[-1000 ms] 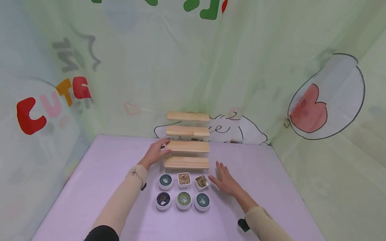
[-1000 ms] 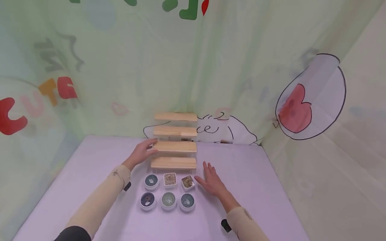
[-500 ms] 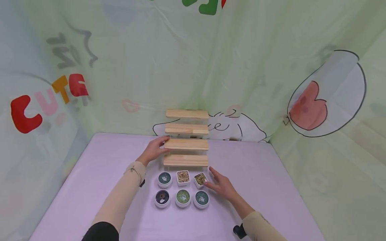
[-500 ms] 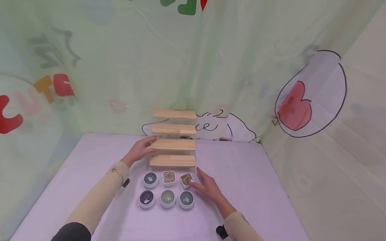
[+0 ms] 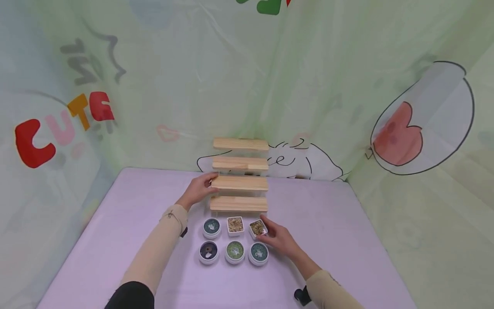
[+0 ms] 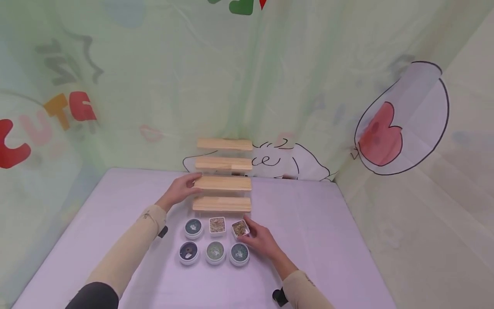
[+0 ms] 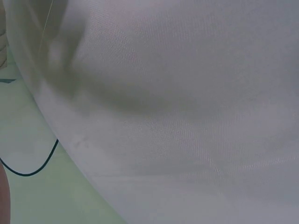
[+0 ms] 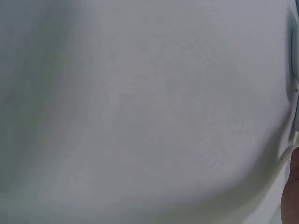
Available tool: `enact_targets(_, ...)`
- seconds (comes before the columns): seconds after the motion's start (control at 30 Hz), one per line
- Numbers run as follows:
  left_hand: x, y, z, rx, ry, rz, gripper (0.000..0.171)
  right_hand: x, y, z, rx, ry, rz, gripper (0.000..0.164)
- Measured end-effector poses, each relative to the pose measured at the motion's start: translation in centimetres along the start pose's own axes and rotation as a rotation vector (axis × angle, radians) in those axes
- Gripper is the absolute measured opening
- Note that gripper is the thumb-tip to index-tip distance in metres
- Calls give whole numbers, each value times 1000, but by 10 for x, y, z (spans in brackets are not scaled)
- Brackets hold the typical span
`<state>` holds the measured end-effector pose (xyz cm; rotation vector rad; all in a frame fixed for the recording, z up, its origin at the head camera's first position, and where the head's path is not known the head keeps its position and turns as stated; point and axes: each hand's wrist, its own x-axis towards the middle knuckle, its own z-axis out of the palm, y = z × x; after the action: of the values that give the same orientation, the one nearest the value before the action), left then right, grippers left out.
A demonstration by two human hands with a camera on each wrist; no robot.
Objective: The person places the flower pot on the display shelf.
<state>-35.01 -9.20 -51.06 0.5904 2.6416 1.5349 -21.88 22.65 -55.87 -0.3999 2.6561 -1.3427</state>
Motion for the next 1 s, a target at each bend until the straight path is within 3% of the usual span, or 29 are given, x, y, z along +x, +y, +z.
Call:
enact_targets(0.3,2,2,-1,-5,2,0,63,1,-4,7,113,22,18,74)
enact_targets(0.47,0,4,0,-5,-12,-16,64,-4,-17,6,148,18,10,72)
enact_targets(0.63,-1,4,-1,6,-12,-1,63,1,-3,9,107,45,4,74)
enact_targets(0.8,-2,6,-2,12,-18,-2,63,1,-11,1,26,57,-22,73)
enact_targets(1.0,-2,7,-2,8,-17,-6,63,6,-33,-9,-15,68,8,72)
